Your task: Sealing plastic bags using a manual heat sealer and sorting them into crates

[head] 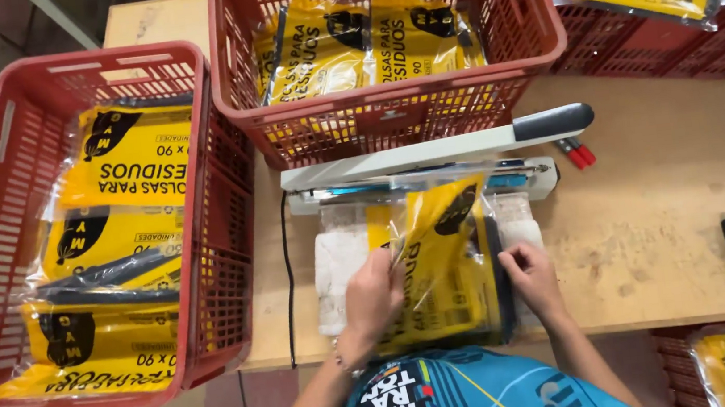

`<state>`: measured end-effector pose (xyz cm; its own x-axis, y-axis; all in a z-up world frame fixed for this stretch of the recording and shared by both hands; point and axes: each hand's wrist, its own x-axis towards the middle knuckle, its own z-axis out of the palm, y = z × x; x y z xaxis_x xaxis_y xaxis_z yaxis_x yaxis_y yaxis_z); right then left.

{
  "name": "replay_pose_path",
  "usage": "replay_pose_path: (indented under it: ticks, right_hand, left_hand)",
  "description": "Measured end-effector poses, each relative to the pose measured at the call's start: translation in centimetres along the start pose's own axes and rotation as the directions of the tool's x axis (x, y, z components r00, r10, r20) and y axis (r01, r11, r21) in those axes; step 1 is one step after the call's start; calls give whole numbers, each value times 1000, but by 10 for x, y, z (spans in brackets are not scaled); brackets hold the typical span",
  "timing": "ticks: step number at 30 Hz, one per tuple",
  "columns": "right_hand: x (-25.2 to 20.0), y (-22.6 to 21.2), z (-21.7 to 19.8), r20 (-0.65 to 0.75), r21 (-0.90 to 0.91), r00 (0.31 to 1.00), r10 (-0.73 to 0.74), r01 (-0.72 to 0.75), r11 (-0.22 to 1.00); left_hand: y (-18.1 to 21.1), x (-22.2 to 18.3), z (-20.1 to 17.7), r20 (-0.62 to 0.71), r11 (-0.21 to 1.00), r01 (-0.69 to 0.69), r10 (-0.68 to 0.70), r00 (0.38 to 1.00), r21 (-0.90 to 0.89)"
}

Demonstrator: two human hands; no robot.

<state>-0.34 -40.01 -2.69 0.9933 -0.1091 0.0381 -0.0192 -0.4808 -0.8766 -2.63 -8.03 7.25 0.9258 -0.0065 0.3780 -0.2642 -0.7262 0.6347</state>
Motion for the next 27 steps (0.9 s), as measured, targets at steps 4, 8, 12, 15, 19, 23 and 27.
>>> replay_pose_path:
  ticks: [4, 8, 12, 15, 19, 23, 27]
  right_hand:
    - [-16, -3, 1, -72, -19, 996, 46, -47, 999]
    - [-15, -8, 13, -113, -279, 986, -122, 86, 956]
    - [-20, -32, 18, -23, -433, 999, -47, 33, 901]
    - [-20, -24, 17, -11, -458, 997, -82, 68, 886]
    - [-24, -23, 16, -23, -454, 991, -131, 106, 884]
    - [-21, -29, 14, -24, -421, 998, -58, 43, 906]
    - [-4, -22, 17, -89, -448, 983, -163, 106, 888]
  left_hand:
    - [62, 77, -109, -54, 986, 98, -106, 993, -132]
    - [54, 176, -167, -257, 987, -76, 37, 966, -142]
    - [51, 288, -195, -361, 958, -219, 140, 922, -186]
    - [-22, 371, -182, -360, 954, -202, 113, 926, -221]
    - [-87, 389, -172, -340, 983, -179, 183, 922, 43]
    - [-25, 310, -173, -214, 997, 79, -76, 974, 7]
    - [-33, 185, -112, 172, 998, 21, -30, 985, 52]
